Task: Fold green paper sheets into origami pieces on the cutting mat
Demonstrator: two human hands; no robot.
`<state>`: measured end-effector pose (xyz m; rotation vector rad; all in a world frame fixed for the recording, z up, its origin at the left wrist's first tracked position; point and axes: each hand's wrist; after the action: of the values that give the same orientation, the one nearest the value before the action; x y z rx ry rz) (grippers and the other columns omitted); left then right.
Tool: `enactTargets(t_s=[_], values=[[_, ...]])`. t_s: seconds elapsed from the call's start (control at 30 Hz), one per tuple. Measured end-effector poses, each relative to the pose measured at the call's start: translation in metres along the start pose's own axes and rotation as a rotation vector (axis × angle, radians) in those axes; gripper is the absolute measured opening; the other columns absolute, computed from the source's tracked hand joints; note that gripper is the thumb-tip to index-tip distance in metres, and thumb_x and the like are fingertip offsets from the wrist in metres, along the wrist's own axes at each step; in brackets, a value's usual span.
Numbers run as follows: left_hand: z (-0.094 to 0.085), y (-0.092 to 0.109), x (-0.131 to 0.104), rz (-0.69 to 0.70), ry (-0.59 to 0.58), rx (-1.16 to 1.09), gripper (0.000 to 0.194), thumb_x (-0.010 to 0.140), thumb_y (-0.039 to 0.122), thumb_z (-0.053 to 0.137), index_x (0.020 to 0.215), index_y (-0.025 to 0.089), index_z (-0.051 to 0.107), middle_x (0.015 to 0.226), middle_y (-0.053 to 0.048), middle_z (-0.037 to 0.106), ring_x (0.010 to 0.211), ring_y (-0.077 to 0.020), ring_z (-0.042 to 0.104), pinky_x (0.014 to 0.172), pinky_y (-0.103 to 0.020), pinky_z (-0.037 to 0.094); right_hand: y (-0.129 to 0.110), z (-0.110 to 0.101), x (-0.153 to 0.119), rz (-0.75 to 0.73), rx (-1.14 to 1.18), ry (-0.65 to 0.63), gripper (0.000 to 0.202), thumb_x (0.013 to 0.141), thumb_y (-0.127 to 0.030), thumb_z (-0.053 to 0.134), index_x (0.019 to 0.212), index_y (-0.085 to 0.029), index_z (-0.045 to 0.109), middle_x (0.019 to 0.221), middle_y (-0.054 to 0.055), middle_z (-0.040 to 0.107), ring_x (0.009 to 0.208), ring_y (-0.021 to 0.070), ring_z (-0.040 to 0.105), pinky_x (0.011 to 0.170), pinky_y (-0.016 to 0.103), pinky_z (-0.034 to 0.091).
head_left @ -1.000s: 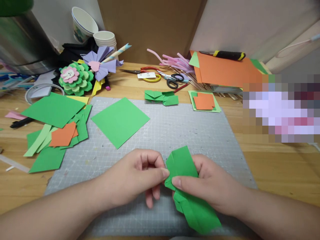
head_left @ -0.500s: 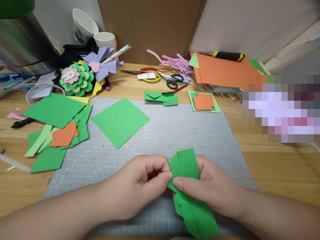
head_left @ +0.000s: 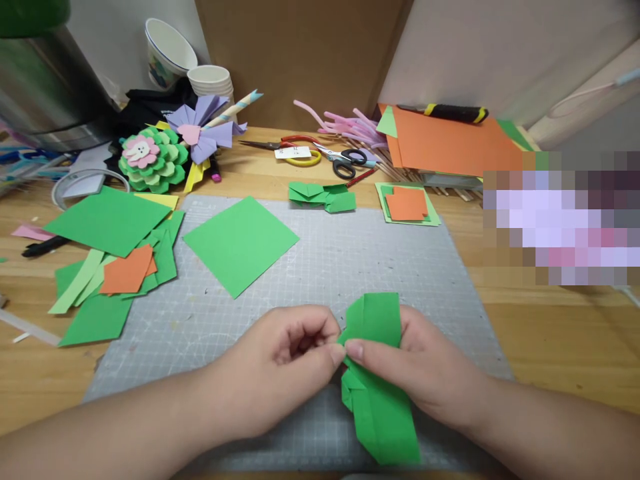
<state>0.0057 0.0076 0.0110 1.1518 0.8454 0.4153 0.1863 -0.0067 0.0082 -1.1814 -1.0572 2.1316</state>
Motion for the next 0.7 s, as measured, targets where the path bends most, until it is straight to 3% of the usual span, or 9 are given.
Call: enactTargets(t_s=[0.23, 0.4, 0.7], values=[[0.0, -0.0015, 0.0003, 0.029, -0.037, 0.079, 0.022, 0.082, 0.019, 0.046, 0.062, 0.019, 0.04, 0.059, 0.007, 0.032, 0.058, -0.0101, 0.029, 0.052, -0.023, 0.025, 0.0015, -0.0009, 0.0018, -0.097, -0.139, -0.046, 0.021, 0.082, -0.026, 0.057, 0.066, -0.017, 0.046, 0.06, -0.005, 0.04, 0.055, 0.0074, 0.037, 0.049, 0.018, 0.033], [0.0008, -0.0016, 0.0003, 0.093, 0.012, 0.115, 0.02, 0.084, 0.019, 0.045, 0.064, 0.019, 0.043, 0.062, 0.006, 0.037, 0.06, -0.0103, 0.033, 0.055, -0.023, 0.029, 0.001, -0.0008, 0.0015, -0.082, -0.144, -0.001, 0.023, 0.083, -0.029, 0.054, 0.066, -0.017, 0.047, 0.059, -0.004, 0.042, 0.054, 0.0083, 0.04, 0.049, 0.019, 0.034], [-0.0005, -0.0029, -0.0012, 0.108, 0.073, 0.221, 0.019, 0.075, 0.013, 0.045, 0.059, 0.019, 0.039, 0.055, 0.007, 0.034, 0.055, -0.0092, 0.032, 0.049, -0.022, 0.027, 0.0028, -0.0004, 0.0009, -0.101, -0.196, -0.029, 0.024, 0.085, -0.031, 0.053, 0.067, -0.017, 0.047, 0.06, -0.004, 0.042, 0.056, 0.0091, 0.039, 0.05, 0.02, 0.034]])
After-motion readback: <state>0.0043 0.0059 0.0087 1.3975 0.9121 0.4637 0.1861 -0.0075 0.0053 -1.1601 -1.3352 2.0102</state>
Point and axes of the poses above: each hand's wrist, its own x-axis towards the middle knuckle, its own z-axis out of the palm, y = z × x
